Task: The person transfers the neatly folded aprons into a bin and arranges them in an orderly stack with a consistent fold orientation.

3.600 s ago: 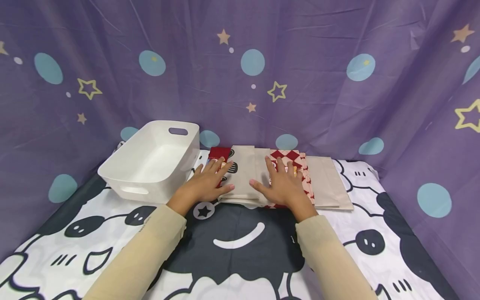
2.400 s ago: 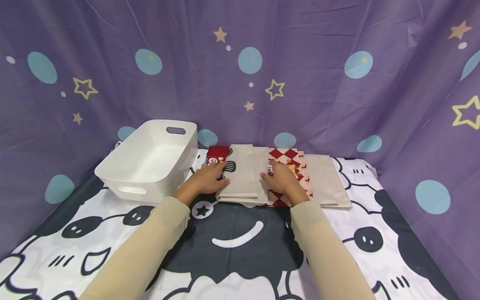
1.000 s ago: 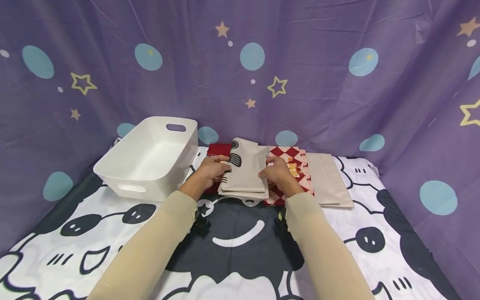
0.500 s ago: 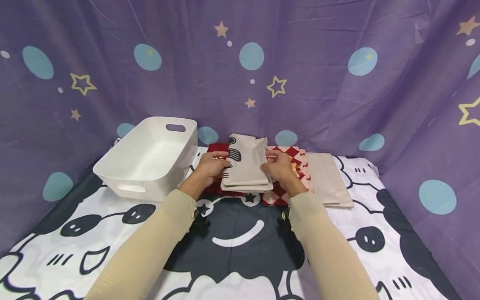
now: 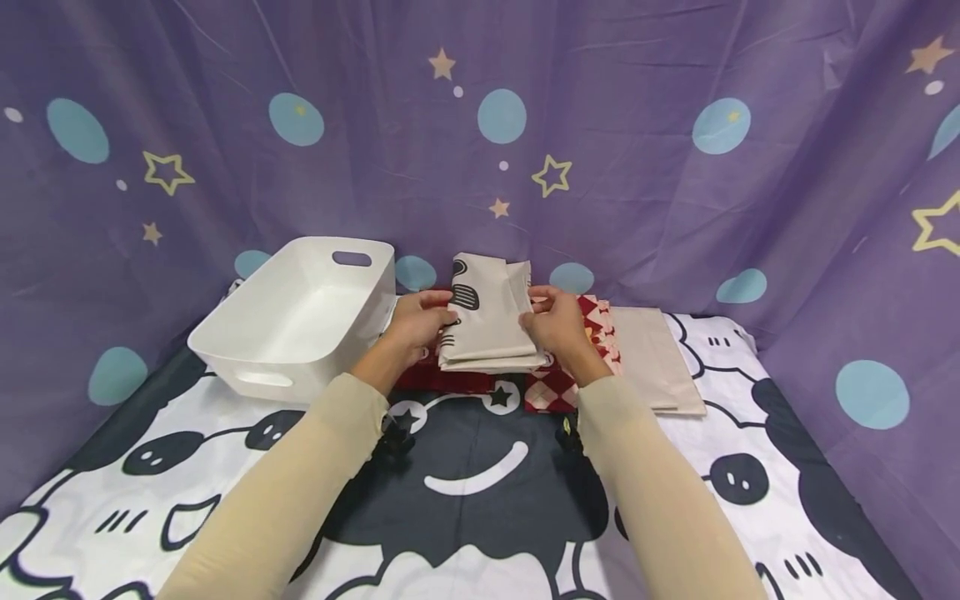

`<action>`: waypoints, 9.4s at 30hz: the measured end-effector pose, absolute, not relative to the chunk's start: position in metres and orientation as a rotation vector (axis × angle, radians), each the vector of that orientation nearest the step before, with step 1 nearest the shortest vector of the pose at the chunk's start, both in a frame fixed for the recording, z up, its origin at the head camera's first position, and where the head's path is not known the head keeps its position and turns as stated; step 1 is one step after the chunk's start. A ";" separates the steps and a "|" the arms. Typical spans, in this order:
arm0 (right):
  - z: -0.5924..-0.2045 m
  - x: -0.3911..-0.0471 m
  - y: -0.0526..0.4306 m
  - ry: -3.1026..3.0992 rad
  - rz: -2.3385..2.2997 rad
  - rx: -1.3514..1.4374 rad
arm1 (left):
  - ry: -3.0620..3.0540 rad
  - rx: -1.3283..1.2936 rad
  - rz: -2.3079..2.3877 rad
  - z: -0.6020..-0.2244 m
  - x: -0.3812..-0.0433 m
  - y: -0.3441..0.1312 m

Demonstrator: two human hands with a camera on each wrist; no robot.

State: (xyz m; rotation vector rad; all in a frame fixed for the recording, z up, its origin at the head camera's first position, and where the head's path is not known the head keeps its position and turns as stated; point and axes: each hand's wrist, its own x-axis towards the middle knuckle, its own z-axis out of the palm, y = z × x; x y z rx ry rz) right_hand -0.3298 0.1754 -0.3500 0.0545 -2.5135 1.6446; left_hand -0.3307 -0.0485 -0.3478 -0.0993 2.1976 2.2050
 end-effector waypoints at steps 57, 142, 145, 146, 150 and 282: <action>-0.284 -0.326 0.113 -2.306 1.741 0.247 | 2.432 0.019 2.095 -0.271 -0.319 -0.117; -0.300 -0.323 -0.003 -2.010 2.395 0.156 | 2.787 0.054 1.698 -0.266 -0.323 -0.241; -0.302 -0.323 -0.006 -2.001 2.420 0.160 | 2.790 0.038 1.691 -0.266 -0.322 -0.243; -0.302 -0.323 -0.007 -2.002 2.426 0.159 | 2.789 0.037 1.690 -0.267 -0.322 -0.244; -0.306 -0.322 -0.011 -2.000 2.453 0.190 | 2.798 0.028 1.669 -0.268 -0.322 -0.249; -0.345 -0.332 0.103 -2.197 1.974 0.135 | 2.612 0.350 1.770 -0.313 -0.319 -0.115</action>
